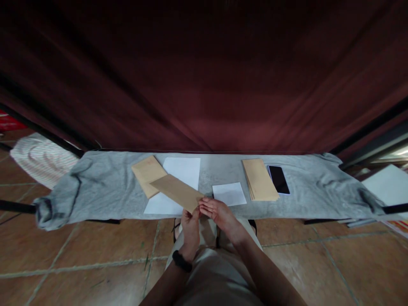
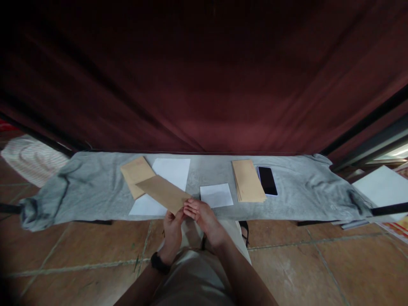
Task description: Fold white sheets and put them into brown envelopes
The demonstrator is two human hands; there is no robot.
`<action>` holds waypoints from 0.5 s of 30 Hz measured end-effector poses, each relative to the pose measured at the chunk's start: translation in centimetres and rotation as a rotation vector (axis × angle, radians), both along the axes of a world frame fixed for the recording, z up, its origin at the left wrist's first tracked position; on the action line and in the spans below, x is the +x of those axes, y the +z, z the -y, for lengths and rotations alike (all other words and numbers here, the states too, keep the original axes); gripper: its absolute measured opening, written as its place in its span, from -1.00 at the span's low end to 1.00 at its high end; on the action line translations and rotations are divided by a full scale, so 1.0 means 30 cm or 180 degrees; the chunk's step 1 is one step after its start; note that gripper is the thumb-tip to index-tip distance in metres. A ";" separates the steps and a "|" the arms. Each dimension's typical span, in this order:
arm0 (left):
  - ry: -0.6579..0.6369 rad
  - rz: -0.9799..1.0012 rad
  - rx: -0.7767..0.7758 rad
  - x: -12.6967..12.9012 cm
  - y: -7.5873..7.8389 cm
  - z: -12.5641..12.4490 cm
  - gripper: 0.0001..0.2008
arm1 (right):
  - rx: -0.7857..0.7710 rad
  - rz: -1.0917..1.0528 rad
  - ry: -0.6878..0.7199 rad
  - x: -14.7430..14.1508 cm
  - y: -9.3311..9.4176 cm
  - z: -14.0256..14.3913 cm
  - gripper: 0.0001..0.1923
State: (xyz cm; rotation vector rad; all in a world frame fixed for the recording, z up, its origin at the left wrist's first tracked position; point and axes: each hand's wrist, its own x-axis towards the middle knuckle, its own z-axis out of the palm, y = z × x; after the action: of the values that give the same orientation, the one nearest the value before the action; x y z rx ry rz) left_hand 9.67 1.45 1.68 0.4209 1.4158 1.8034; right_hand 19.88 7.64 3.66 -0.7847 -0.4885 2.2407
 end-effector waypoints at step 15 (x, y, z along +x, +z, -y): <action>-0.0058 0.0375 -0.0157 0.031 -0.002 0.017 -0.62 | -0.0269 0.0212 0.0088 0.004 -0.031 -0.026 -0.91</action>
State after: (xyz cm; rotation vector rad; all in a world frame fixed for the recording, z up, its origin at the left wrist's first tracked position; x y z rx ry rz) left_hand 10.60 0.92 1.62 0.2964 1.3675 1.7460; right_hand 20.01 8.42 2.74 -0.9036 -0.4409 2.2790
